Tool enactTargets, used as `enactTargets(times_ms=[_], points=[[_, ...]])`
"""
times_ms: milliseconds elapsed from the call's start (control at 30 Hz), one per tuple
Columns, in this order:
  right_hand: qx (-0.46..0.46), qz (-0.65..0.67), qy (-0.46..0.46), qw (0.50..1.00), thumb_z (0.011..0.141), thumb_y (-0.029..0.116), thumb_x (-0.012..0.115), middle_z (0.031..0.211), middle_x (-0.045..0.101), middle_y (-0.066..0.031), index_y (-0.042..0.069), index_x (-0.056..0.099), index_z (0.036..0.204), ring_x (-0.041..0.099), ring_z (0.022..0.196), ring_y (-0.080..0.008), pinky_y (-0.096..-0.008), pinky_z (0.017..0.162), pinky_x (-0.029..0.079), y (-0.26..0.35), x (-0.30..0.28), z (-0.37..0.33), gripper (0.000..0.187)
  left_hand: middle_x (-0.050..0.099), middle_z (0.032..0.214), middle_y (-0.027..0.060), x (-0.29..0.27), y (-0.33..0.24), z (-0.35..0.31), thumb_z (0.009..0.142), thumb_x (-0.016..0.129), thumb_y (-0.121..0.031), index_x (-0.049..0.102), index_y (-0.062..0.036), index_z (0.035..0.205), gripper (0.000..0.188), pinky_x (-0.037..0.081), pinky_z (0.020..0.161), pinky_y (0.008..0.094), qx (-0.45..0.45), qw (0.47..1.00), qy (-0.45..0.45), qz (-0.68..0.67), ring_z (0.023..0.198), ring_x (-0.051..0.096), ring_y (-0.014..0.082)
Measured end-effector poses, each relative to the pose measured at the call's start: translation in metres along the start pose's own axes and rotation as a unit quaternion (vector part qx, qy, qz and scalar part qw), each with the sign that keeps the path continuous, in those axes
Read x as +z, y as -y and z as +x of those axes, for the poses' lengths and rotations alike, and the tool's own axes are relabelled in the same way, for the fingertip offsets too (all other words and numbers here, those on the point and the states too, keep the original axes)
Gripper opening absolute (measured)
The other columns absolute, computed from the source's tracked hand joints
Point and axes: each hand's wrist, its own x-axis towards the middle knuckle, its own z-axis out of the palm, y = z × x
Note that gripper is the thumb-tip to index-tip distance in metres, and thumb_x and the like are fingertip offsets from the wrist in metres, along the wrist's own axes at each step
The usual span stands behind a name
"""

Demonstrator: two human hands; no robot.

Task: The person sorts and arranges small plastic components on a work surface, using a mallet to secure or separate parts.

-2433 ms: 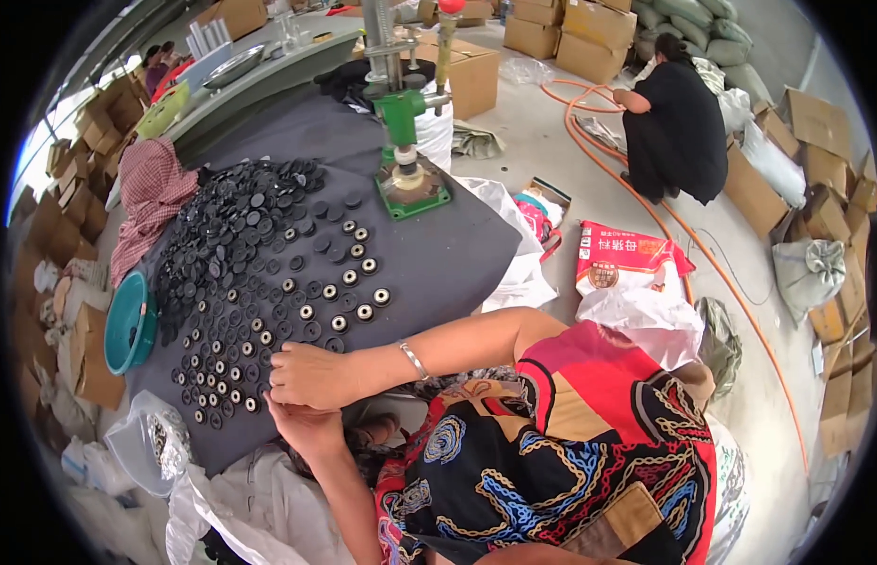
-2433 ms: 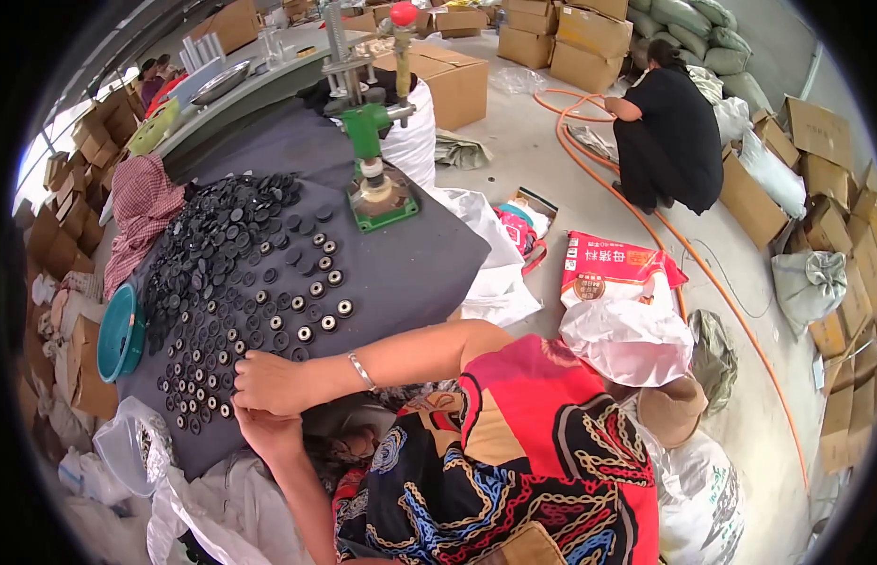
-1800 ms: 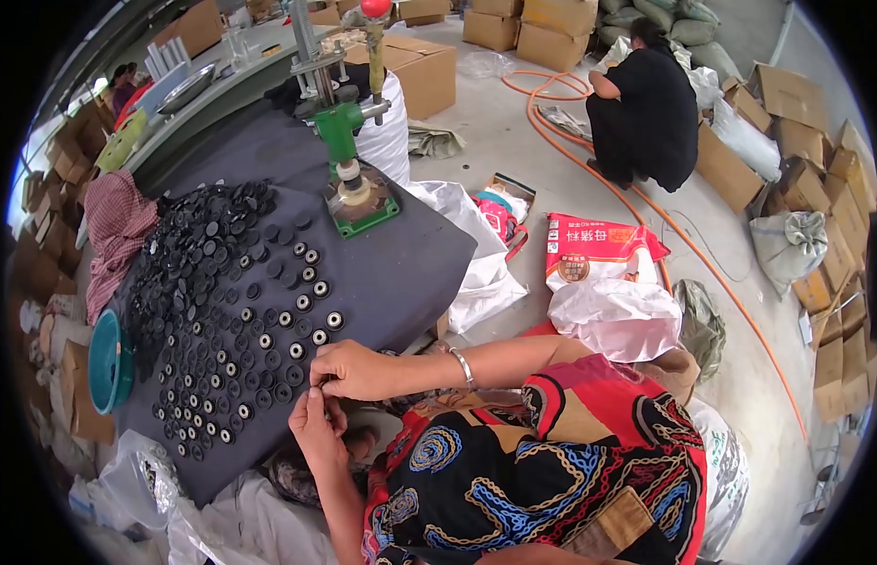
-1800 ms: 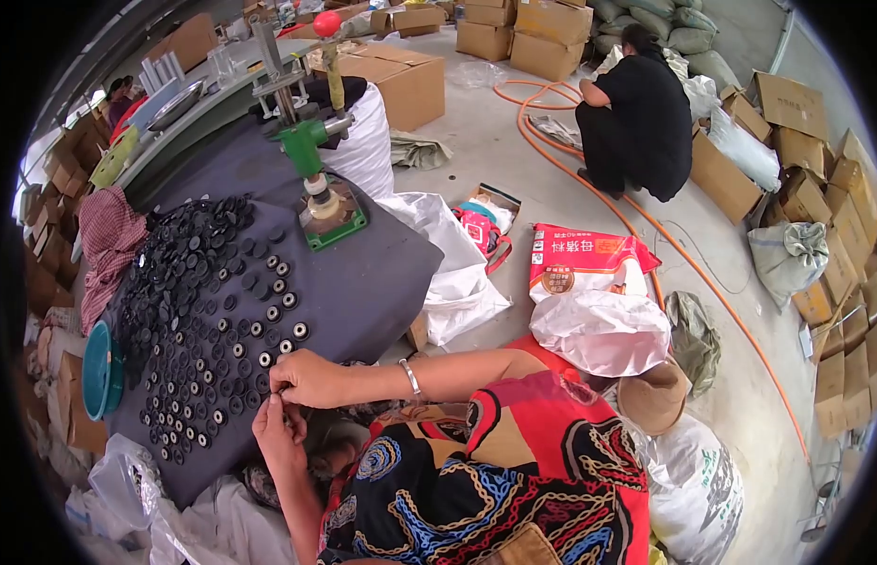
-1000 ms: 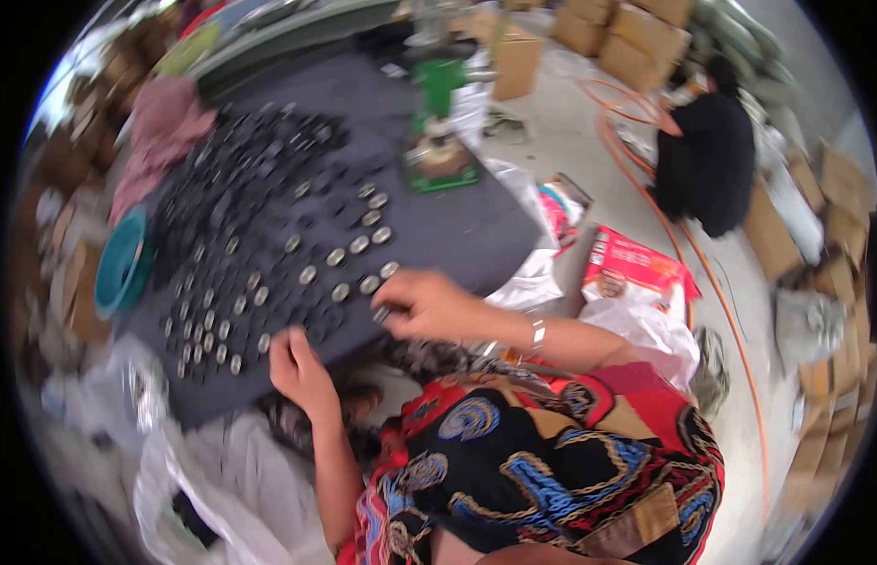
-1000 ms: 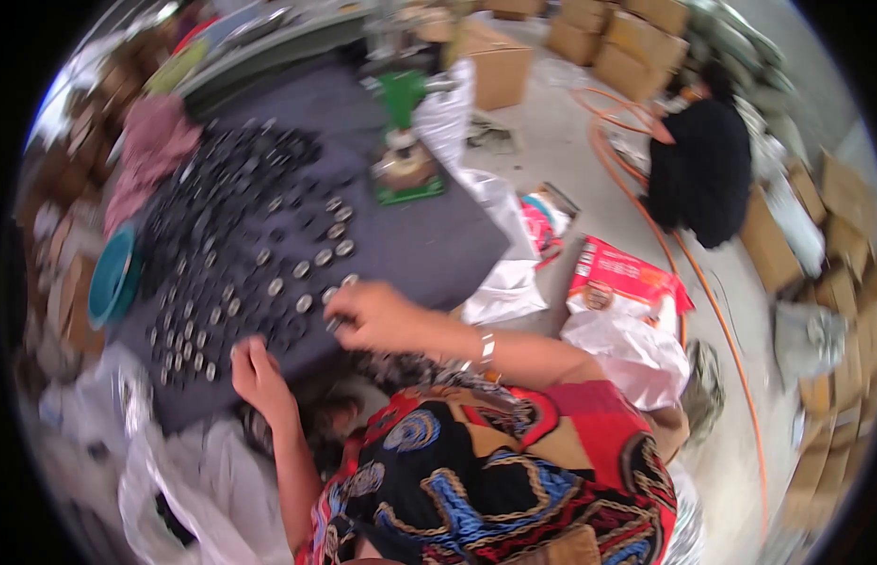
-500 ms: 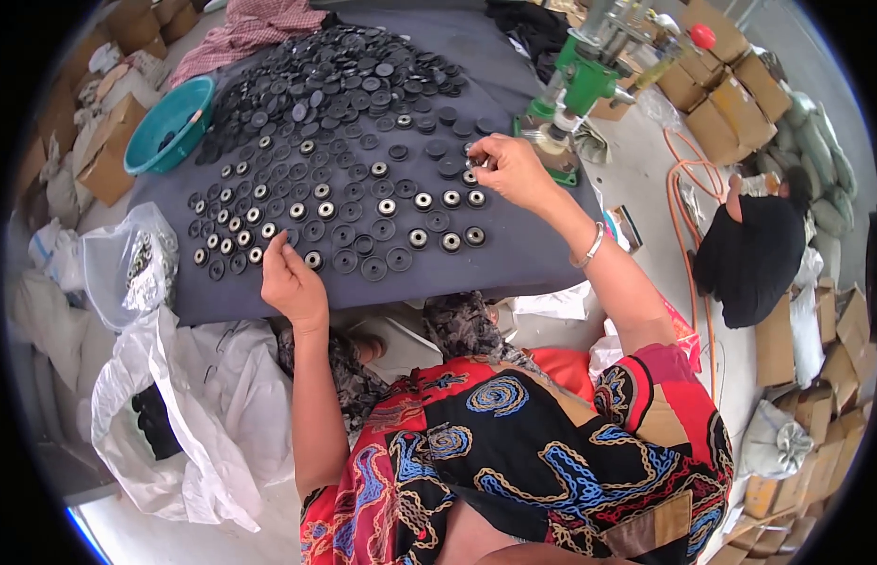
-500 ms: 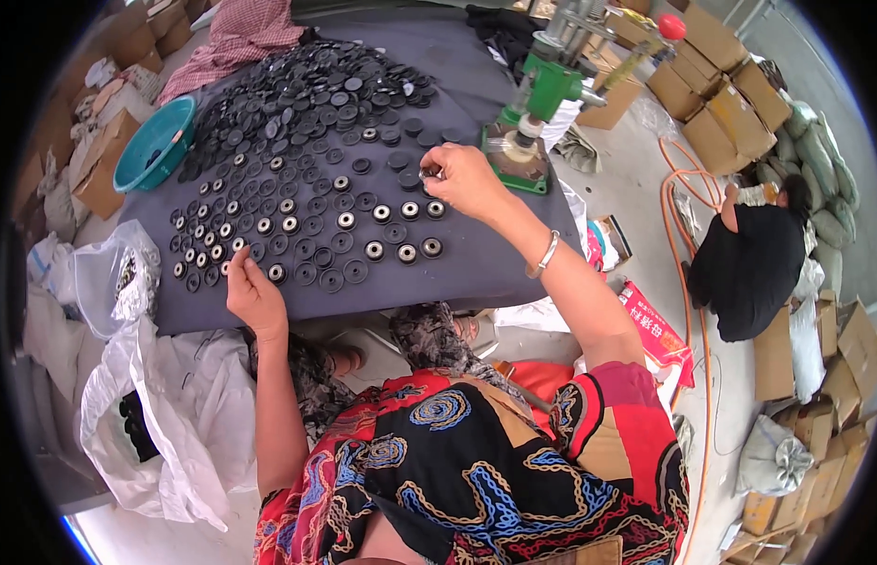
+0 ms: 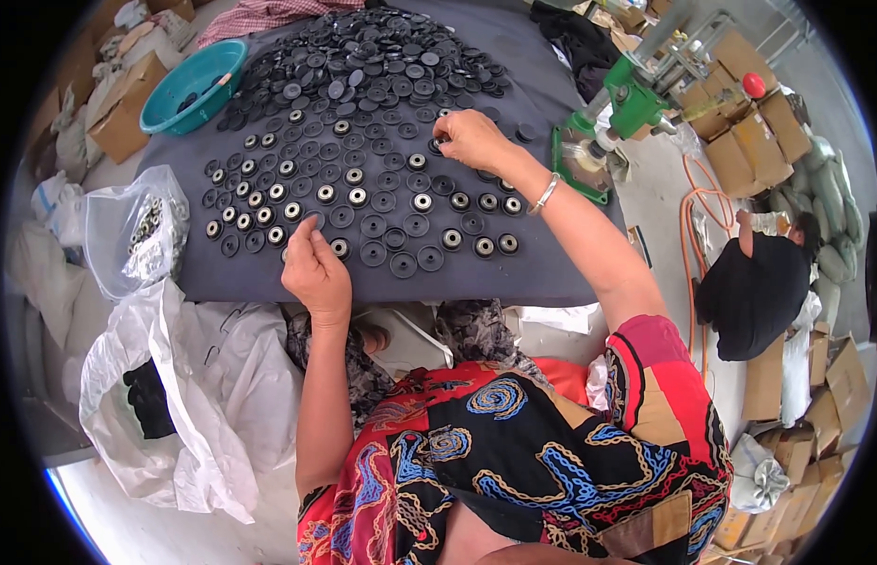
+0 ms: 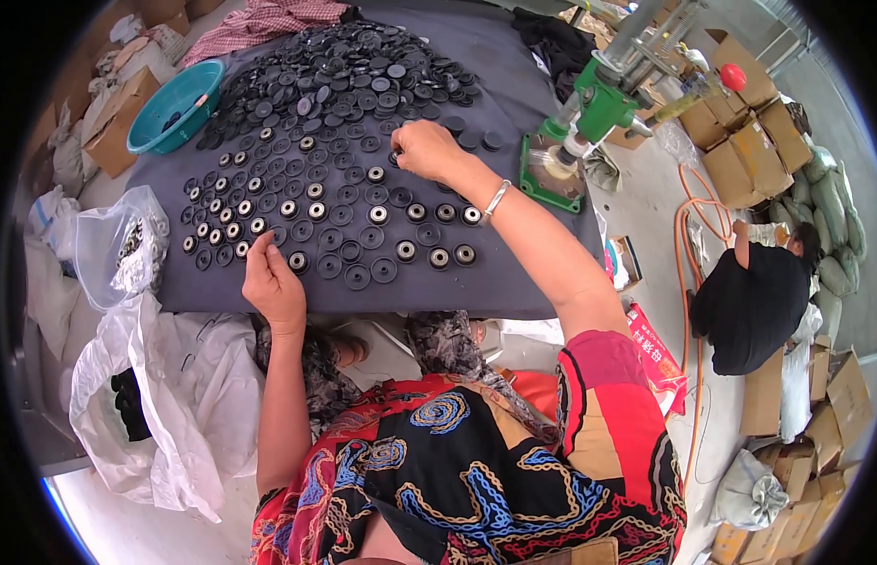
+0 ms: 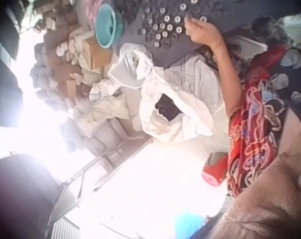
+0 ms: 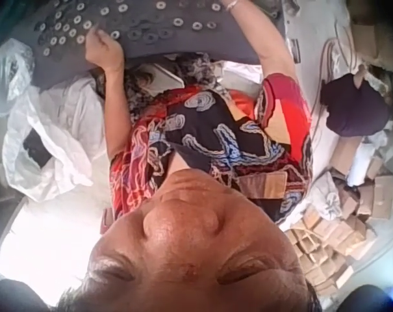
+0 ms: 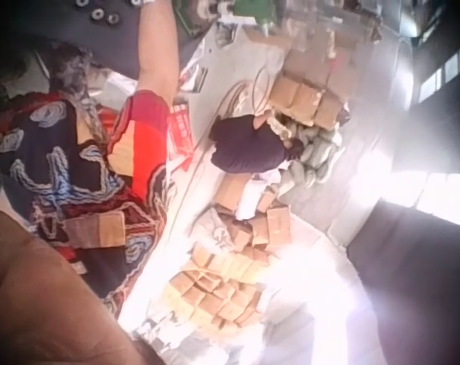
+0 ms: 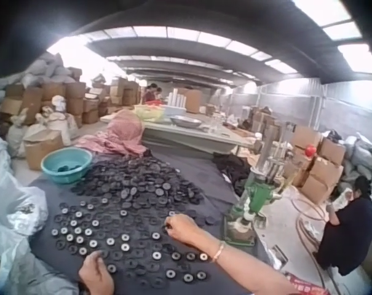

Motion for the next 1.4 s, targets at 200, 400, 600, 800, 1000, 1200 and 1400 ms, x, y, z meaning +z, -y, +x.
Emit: enactTargets(times_ms=[200,400,600,800,1000,1200,1400], points=[[-0.008,-0.067,0.02,0.998,0.073,0.01,0.068,0.09,0.07,-0.0146,0.006,0.071,0.095,0.066,0.091,-0.0327,-0.0429,0.079,0.052,0.003,0.005,0.009,0.023,0.069,0.089,0.0124,-0.002,0.0,-0.001,0.09,0.055,0.0,0.065,0.0008,0.103,0.016,0.052,0.065,0.0339,0.008,1.0,-0.008,-0.005,0.073,0.066,0.0258],[-0.036,-0.112,0.055,0.992,0.074,0.007,0.066,0.091,0.069,-0.0176,0.002,0.069,0.098,0.066,0.09,-0.0343,-0.0429,0.078,0.052,-0.003,0.009,0.018,0.025,0.068,0.089,0.0129,-0.002,-0.003,0.0,0.09,0.055,0.0,0.065,0.001,0.104,0.017,0.052,0.066,0.0339,-0.006,1.0,-0.002,-0.014,0.074,0.066,0.0257],[-0.064,-0.123,0.016,0.99,0.067,0.004,0.062,0.083,0.067,-0.0239,0.0,0.069,0.079,0.066,0.083,-0.0404,-0.0484,0.072,0.053,-0.007,0.014,0.018,0.014,0.068,0.087,0.0124,0.001,-0.01,0.001,0.092,0.054,-0.002,0.065,0.0023,0.107,0.019,0.05,0.066,0.0317,-0.061,0.998,0.009,-0.022,0.071,0.063,0.0199],[-0.087,-0.133,0.001,0.987,0.069,0.005,0.062,0.085,0.065,-0.0257,-0.004,0.066,0.08,0.065,0.087,-0.0421,-0.0487,0.074,0.053,-0.004,0.009,0.018,0.015,0.069,0.095,0.0148,-0.004,-0.017,0.004,0.093,0.053,-0.005,0.065,0.0023,0.108,0.02,0.051,0.073,0.0341,-0.031,0.999,0.01,0.013,0.079,0.066,0.0254],[-0.083,-0.15,-0.081,0.982,0.079,0.015,0.064,0.088,0.068,-0.0186,0.004,0.07,0.087,0.066,0.087,-0.0376,-0.0475,0.074,0.053,0.002,-0.023,-0.01,0.015,0.067,0.088,0.0104,-0.011,-0.02,-0.008,0.097,0.05,-0.007,0.064,0.0007,0.108,0.02,0.049,0.066,0.0306,-0.05,0.996,0.012,-0.068,0.076,0.065,0.0212],[-0.253,0.089,-0.02,0.963,0.085,0.024,0.065,0.094,0.059,-0.0115,0.007,0.062,0.107,0.063,0.085,-0.0299,-0.041,0.068,0.052,0.118,-0.008,-0.132,0.028,0.065,0.096,0.0089,-0.015,-0.074,-0.037,0.103,0.043,-0.025,0.059,0.001,0.108,0.031,0.054,0.071,0.0336,-0.466,0.677,0.133,-0.554,0.088,0.064,0.0212],[-0.241,0.07,-0.004,0.968,0.084,0.012,0.059,0.099,0.057,-0.0125,-0.001,0.059,0.107,0.064,0.089,-0.0303,-0.0408,0.068,0.054,0.119,0.031,-0.168,0.027,0.062,0.108,0.0105,-0.012,-0.087,-0.055,0.104,0.035,-0.033,0.057,0.002,0.115,0.043,0.048,0.089,0.0337,-0.582,0.559,0.175,-0.565,0.102,0.06,0.0205]])
